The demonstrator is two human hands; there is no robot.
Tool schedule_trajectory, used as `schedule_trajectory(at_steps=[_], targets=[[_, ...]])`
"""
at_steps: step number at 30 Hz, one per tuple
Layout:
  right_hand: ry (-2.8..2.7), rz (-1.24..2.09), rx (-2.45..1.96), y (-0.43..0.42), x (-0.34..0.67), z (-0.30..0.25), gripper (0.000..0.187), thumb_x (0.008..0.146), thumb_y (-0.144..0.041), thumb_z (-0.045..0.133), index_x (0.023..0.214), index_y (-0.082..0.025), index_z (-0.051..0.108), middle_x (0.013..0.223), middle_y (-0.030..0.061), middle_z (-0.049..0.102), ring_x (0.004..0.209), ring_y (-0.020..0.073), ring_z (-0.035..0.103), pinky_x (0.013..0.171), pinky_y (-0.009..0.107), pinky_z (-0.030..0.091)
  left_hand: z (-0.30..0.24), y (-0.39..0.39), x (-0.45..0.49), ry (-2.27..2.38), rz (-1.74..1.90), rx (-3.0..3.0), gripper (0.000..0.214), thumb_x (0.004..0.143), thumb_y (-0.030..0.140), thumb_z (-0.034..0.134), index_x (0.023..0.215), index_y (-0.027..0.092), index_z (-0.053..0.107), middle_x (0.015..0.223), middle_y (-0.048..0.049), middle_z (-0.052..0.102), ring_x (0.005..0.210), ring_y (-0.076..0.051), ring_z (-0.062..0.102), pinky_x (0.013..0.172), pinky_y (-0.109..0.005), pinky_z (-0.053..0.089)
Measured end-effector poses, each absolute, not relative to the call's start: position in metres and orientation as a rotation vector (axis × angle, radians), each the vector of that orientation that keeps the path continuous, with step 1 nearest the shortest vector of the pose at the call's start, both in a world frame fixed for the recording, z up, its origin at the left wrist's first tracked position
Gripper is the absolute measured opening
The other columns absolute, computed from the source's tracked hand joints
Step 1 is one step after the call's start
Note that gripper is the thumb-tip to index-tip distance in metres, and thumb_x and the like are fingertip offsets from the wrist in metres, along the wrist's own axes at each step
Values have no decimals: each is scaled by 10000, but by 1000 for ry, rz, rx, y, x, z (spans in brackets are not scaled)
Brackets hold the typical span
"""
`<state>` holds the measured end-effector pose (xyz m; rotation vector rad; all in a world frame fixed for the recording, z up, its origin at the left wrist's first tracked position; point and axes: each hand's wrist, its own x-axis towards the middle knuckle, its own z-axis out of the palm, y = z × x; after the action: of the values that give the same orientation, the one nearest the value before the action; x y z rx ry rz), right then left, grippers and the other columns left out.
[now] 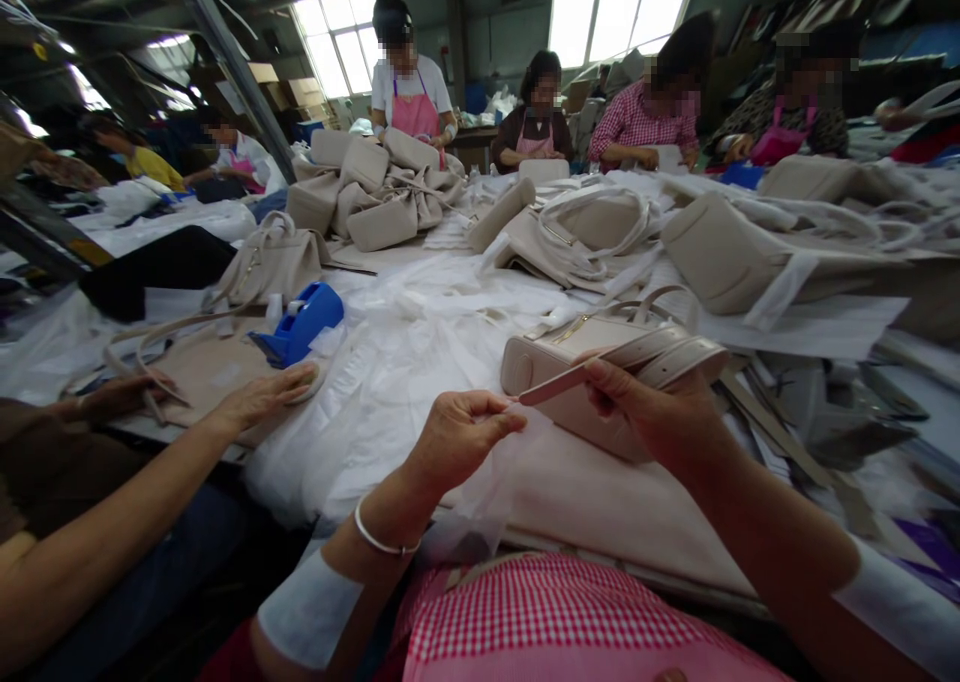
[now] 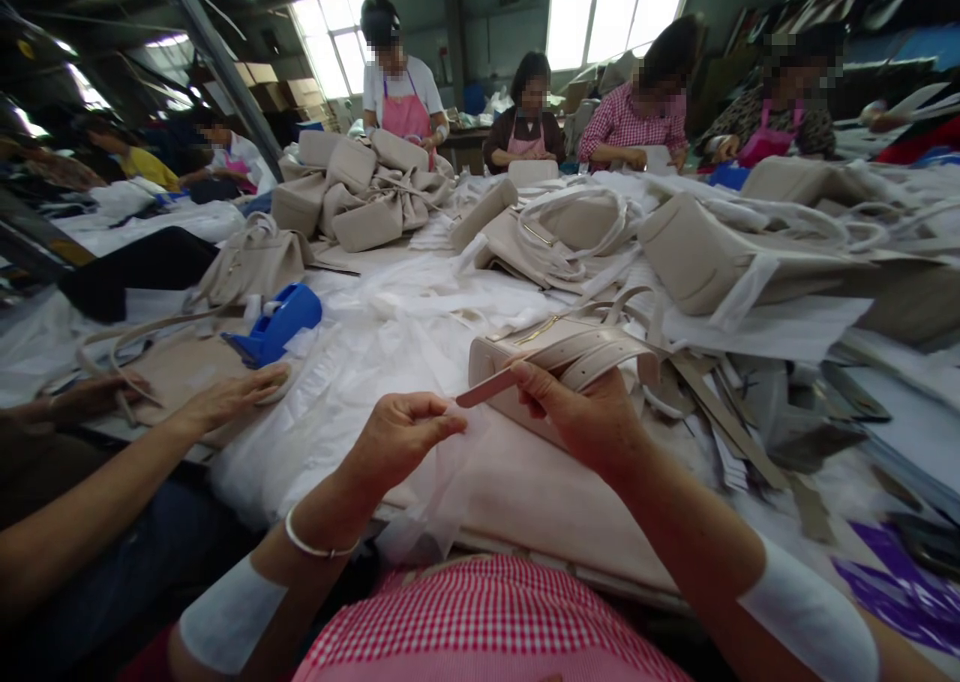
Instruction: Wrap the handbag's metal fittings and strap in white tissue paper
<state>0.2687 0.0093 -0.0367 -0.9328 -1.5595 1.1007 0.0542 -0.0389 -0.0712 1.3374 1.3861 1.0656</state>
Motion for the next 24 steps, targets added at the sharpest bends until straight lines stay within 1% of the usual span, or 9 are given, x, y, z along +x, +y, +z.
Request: schedule_trajectory(at_steps=[5, 9, 12, 15, 20, 24], targets=[[-1576, 1090, -946, 9, 268, -38, 311, 876, -427, 685, 670, -195, 667, 546, -9, 570, 494, 124, 516, 468, 254, 431, -67, -40, 56, 1395, 1033, 1350, 122, 761, 295, 766, 755, 176, 788, 737, -34, 758, 674, -142, 644, 662, -245, 491], [-1543, 1118, -956, 9, 268, -38, 295, 837, -432, 726, 679, -190, 669, 541, -10, 570, 482, 123, 511, 441, 248, 423, -63, -41, 57, 1401, 1005, 1361, 131, 757, 298, 765, 748, 170, 790, 703, -33, 747, 641, -133, 622, 622, -234, 467], [-1499, 1144, -934, 9, 269, -40, 264, 840, -411, 731, 706, -190, 680, 551, -15, 572, 485, 117, 511, 439, 241, 422, -63, -41, 56, 1411, 991, 1356, 138, 753, 302, 764, 746, 167, 789, 684, -27, 739, 624, -122, 601, 601, -224, 443], [-1470, 1153, -925, 11, 269, -42, 232, 852, -394, 727, 750, -187, 701, 575, -14, 588, 493, 114, 520, 438, 235, 416, -64, -40, 56, 1400, 1001, 1337, 137, 753, 300, 759, 750, 166, 790, 693, -27, 741, 631, -121, 601, 607, -223, 442], [-1535, 1141, -931, 11, 269, -42, 219, 856, -375, 720, 761, -178, 719, 551, -17, 579, 481, 109, 511, 440, 230, 411, -65, -39, 54, 1393, 1011, 1333, 155, 746, 320, 772, 765, 169, 795, 703, -31, 746, 634, -127, 605, 608, -227, 443], [-1567, 1156, -961, 8, 264, -49, 221, 863, -395, 706, 798, -185, 732, 559, -22, 576, 497, 108, 510, 456, 225, 411, -62, -39, 57, 1383, 1002, 1336, 172, 751, 331, 771, 800, 169, 802, 735, -37, 756, 654, -136, 614, 623, -233, 455]])
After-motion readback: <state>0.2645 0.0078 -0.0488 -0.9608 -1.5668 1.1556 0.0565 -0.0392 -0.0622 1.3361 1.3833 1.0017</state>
